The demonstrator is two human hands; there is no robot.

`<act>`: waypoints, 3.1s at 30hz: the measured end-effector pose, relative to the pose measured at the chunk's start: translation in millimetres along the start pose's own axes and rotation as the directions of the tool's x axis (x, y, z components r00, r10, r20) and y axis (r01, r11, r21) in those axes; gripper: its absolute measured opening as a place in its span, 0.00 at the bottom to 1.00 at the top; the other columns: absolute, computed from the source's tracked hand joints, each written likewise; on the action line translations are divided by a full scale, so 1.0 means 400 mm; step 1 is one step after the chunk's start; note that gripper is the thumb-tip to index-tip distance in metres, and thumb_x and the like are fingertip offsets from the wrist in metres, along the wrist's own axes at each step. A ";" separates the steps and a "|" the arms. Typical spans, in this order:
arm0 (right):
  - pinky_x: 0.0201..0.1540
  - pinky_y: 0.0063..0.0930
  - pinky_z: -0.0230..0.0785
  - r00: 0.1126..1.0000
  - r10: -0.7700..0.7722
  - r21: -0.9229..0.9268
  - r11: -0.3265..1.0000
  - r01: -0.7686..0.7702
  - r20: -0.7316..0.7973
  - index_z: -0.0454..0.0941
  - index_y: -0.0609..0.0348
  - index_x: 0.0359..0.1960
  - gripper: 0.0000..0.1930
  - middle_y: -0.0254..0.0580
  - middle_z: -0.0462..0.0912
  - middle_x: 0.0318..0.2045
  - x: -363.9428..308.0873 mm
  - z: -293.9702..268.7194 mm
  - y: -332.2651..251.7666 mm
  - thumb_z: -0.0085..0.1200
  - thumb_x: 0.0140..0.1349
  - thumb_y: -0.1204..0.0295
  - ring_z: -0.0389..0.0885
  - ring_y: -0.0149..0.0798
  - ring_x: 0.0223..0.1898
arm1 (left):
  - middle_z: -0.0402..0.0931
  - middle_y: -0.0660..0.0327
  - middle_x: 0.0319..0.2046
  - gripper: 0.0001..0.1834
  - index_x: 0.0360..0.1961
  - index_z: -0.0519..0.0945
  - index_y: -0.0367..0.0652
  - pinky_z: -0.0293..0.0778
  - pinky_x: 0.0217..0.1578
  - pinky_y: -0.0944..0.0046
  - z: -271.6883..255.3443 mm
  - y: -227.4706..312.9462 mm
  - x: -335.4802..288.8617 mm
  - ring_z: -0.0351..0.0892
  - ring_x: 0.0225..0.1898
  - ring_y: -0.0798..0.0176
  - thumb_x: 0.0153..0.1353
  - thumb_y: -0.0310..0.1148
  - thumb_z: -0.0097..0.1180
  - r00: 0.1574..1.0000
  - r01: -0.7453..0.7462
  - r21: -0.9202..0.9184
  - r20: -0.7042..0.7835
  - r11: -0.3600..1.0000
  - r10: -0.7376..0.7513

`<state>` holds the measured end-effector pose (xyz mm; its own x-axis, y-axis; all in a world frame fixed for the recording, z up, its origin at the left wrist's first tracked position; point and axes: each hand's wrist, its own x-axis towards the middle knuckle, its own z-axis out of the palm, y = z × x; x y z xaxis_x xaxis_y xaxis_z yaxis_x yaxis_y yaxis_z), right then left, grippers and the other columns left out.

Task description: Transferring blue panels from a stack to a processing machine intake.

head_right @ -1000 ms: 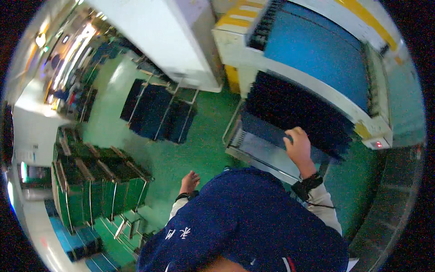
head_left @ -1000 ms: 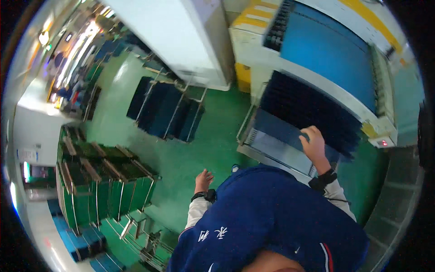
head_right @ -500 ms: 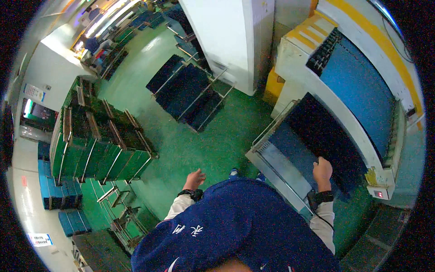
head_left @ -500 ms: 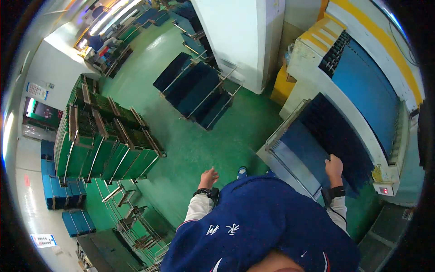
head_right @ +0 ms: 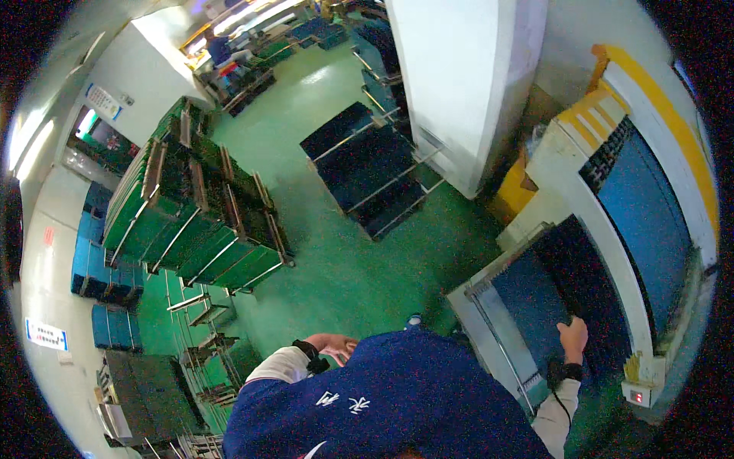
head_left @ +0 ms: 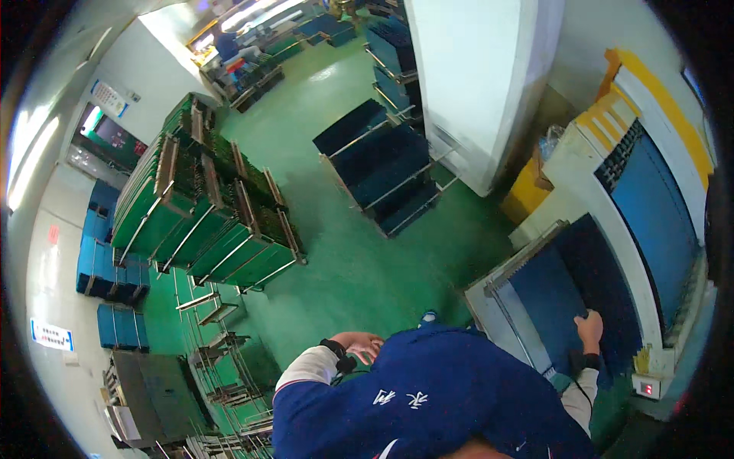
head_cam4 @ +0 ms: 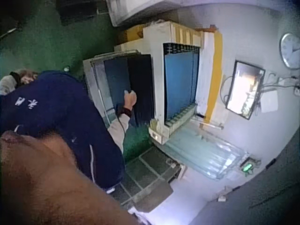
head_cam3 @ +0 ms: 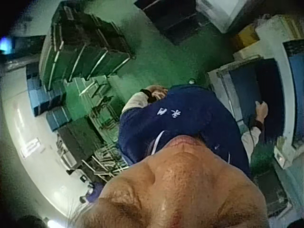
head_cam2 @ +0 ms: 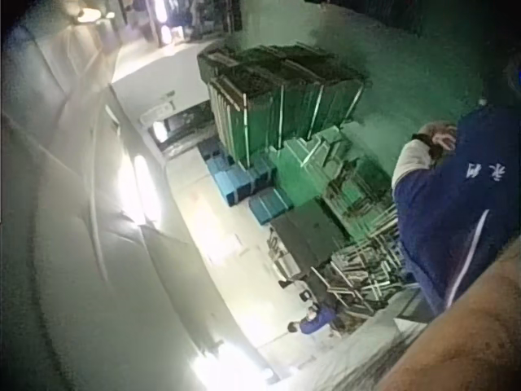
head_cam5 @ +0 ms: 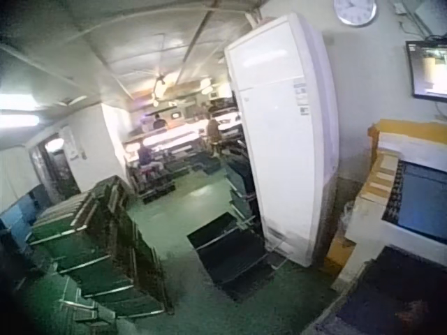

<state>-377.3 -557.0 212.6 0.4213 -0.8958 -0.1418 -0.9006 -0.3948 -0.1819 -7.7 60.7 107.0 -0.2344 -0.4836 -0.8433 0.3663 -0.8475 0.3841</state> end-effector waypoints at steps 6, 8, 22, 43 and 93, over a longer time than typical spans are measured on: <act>0.52 0.48 0.74 0.998 0.022 0.009 1.000 -0.023 0.065 0.82 0.67 0.42 0.23 0.61 0.84 0.44 0.044 -0.006 0.019 0.72 0.45 0.67 0.82 0.61 0.49 | 0.76 0.61 0.60 0.43 0.72 0.64 0.51 0.79 0.53 0.49 -0.001 0.132 -0.142 0.78 0.57 0.59 0.57 0.41 0.71 1.000 0.002 0.323 0.023 0.946 -0.010; 0.52 0.48 0.74 0.996 0.049 0.022 0.998 -0.050 0.074 0.82 0.68 0.42 0.23 0.61 0.84 0.45 0.055 0.006 0.023 0.72 0.45 0.68 0.82 0.60 0.49 | 0.71 0.59 0.65 0.49 0.74 0.61 0.51 0.76 0.57 0.48 0.029 0.209 -0.225 0.73 0.62 0.57 0.53 0.43 0.74 1.000 -0.005 0.391 0.015 0.920 -0.001; 0.49 0.47 0.73 0.999 0.012 0.008 1.000 -0.012 0.049 0.82 0.72 0.42 0.23 0.64 0.84 0.42 0.035 -0.045 -0.041 0.72 0.46 0.68 0.82 0.62 0.47 | 0.45 0.44 0.76 0.72 0.78 0.41 0.43 0.53 0.71 0.40 0.260 0.236 -0.368 0.49 0.76 0.40 0.37 0.44 0.76 0.699 -0.341 0.932 0.163 0.124 0.697; 0.52 0.45 0.74 0.988 0.108 0.002 0.994 -0.109 0.110 0.81 0.71 0.45 0.28 0.62 0.84 0.46 0.050 -0.066 -0.067 0.75 0.46 0.65 0.82 0.60 0.50 | 0.47 0.41 0.75 0.85 0.78 0.37 0.49 0.53 0.72 0.42 0.205 0.280 -0.320 0.51 0.74 0.37 0.20 0.46 0.83 0.750 -0.469 0.867 0.290 0.170 0.594; 0.49 0.45 0.76 0.995 0.095 -0.028 0.995 -0.095 0.017 0.83 0.71 0.38 0.22 0.62 0.85 0.41 0.019 -0.090 -0.097 0.74 0.46 0.65 0.85 0.59 0.47 | 0.48 0.42 0.74 0.73 0.79 0.37 0.51 0.51 0.72 0.39 0.174 0.316 -0.293 0.52 0.74 0.37 0.38 0.51 0.74 0.740 -0.537 0.826 0.366 0.169 0.564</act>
<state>-343.0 -555.7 253.6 0.3356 -0.9256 -0.1749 -0.9390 -0.3140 -0.1403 3.3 -4.9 280.6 -0.2965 -0.9161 -0.2700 -0.5565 -0.0640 0.8283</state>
